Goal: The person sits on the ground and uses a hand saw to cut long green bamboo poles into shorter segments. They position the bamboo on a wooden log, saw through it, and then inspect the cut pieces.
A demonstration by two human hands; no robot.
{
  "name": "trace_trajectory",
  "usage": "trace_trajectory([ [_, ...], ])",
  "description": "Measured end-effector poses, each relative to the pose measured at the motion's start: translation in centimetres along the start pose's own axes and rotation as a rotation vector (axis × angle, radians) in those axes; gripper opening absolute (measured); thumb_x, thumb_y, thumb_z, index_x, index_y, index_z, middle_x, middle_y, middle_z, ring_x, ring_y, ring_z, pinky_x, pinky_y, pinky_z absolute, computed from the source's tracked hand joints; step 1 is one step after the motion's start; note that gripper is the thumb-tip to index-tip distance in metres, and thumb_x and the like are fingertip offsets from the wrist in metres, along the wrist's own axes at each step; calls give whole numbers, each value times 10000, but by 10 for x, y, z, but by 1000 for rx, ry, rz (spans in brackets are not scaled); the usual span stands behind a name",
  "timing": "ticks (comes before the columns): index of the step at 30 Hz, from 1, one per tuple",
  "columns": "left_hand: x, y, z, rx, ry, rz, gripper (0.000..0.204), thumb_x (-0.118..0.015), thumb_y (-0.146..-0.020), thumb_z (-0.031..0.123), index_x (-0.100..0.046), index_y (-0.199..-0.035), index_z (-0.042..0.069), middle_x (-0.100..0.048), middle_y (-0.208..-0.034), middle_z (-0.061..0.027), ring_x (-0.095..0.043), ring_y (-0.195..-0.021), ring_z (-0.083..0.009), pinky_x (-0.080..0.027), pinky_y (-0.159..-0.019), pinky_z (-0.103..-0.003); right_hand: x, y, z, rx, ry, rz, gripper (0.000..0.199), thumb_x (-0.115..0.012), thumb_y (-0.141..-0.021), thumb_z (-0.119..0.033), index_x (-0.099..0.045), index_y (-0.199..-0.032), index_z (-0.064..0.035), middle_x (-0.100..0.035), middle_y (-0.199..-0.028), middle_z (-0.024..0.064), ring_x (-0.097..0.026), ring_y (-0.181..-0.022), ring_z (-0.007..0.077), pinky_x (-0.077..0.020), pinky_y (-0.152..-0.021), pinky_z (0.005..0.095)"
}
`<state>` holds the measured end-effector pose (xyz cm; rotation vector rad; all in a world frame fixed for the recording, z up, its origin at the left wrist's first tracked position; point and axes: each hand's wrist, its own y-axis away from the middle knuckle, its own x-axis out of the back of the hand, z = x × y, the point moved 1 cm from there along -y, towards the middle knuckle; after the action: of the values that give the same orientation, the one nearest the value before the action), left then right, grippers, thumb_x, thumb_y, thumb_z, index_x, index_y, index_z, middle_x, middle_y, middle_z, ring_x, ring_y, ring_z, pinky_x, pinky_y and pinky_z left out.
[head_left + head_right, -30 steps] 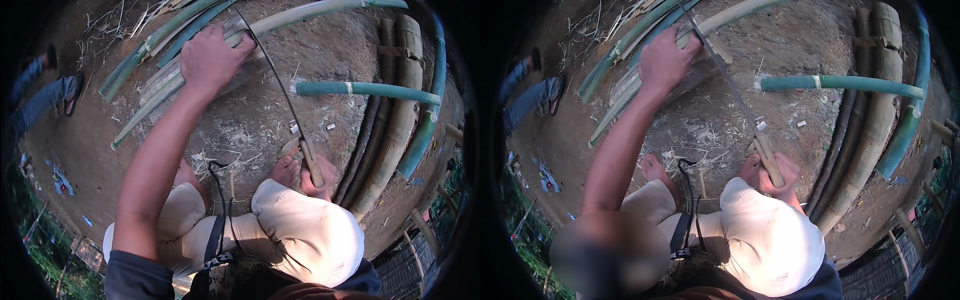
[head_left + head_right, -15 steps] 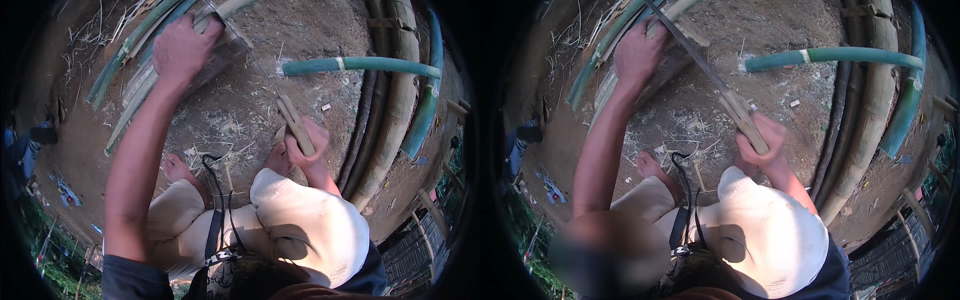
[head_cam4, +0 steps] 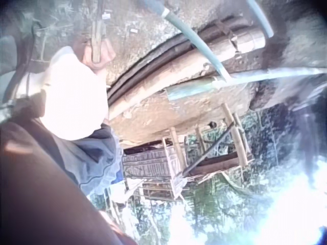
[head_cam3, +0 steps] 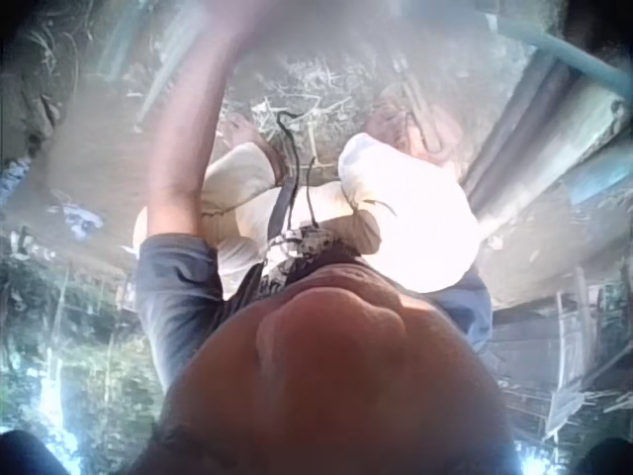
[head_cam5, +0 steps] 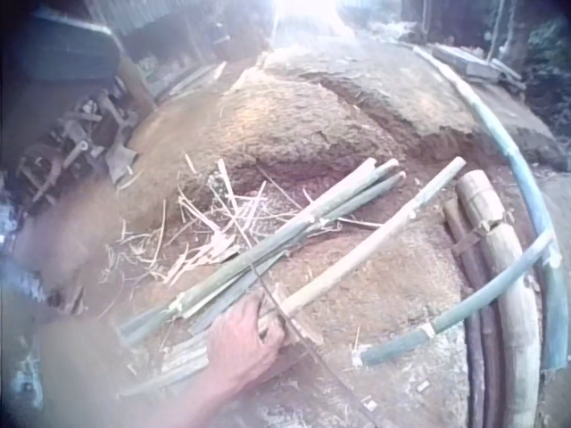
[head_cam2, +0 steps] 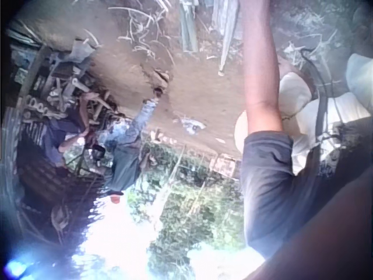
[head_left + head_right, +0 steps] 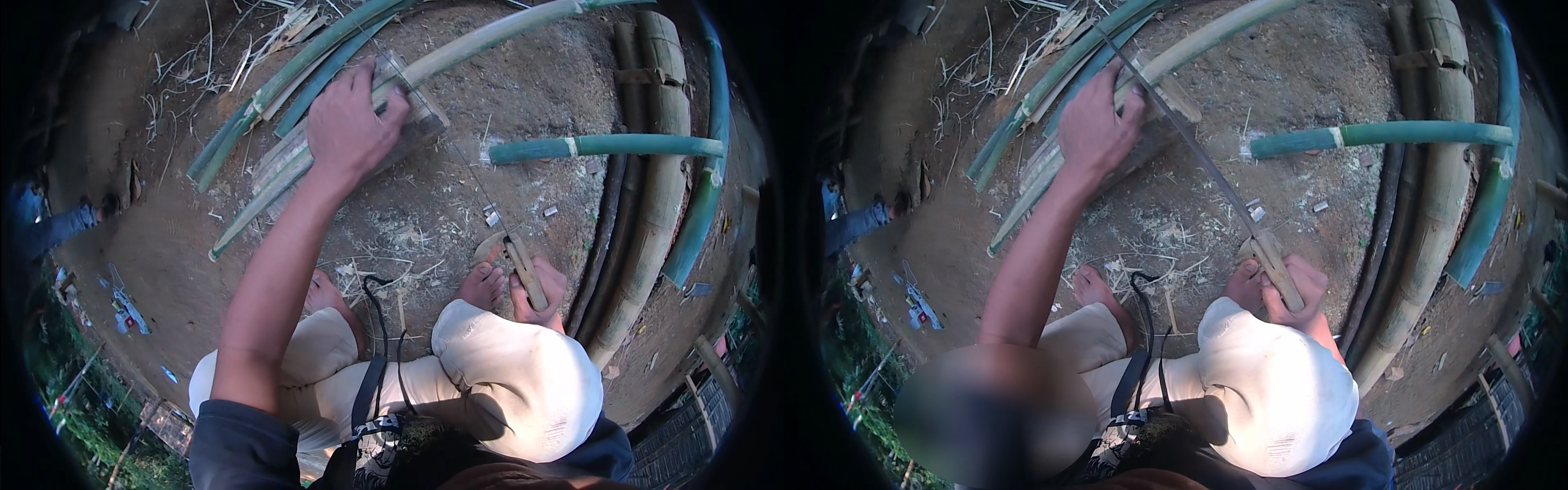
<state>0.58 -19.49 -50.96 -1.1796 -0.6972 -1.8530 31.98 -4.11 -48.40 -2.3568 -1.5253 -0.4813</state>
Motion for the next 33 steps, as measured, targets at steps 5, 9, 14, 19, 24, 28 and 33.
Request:
trace_trajectory([
  [5, 16, 14, -4, -271, -160, -105, 1172, -738, -669, 717, -339, -1458, -52, -414, -1462, -301, -460, -1329, -427, -378, -1102, -500, 1, -1, 0, -39, 24, -11, 35, -673, -686, -29, -665, -714, -10, -619, -659, 111, -599, -545, 235, -470, -500, 328],
  [9, 15, 15, -11, -269, -174, -194, 1243, -781, -626, 714, -313, -1457, -83, -413, -1450, -290, -436, -1341, -419, -365, -1109, -503, -3, 3, 5, -40, 18, 2, 52, -657, -669, -22, -664, -716, -1, -621, -654, 119, -607, -556, 241, -478, -498, 329],
  [14, 17, 15, -12, -299, -66, -172, 984, -653, -819, 606, -348, -1426, -106, -446, -1405, -291, -447, -1320, -426, -345, -1113, -496, -3, -3, -2, -18, -60, 3, 47, -665, -674, -32, -663, -712, -4, -614, -637, 113, -602, -559, 238, -474, -494, 324],
  [19, 7, 12, -1, 17, -33, -54, 484, -414, -986, 320, -512, -1343, 9, -553, -1338, -219, -515, -1250, -386, -329, -1089, -472, -4, -1, -10, -46, -19, 40, 56, -671, -685, -43, -651, -708, 4, -598, -632, 116, -595, -560, 248, -456, -489, 324],
  [24, -2, -10, 11, 561, 48, 29, 338, -424, -954, 250, -665, -1080, 50, -699, -1108, -159, -625, -1080, -325, -358, -1028, -460, -1, -3, -15, -41, -55, 26, 78, -671, -680, -36, -617, -696, 18, -558, -628, 129, -558, -534, 270, -426, -486, 343],
  [28, -1, -15, 7, 577, -21, 36, 327, -444, -922, 236, -698, -1013, 51, -721, -1061, -148, -650, -1035, -318, -368, -1023, -455, -3, -4, -11, -47, -67, -8, 111, -683, -696, -67, -609, -698, 16, -551, -643, 137, -544, -532, 282, -422, -496, 346],
  [33, -11, -14, 15, 480, -45, 67, 313, -464, -896, 252, -695, -996, 66, -718, -1050, -125, -654, -1026, -283, -369, -1028, -472, 14, -10, -21, -75, -7, -72, 149, -697, -721, -113, -612, -704, 9, -547, -651, 129, -544, -547, 285, -419, -503, 353],
])
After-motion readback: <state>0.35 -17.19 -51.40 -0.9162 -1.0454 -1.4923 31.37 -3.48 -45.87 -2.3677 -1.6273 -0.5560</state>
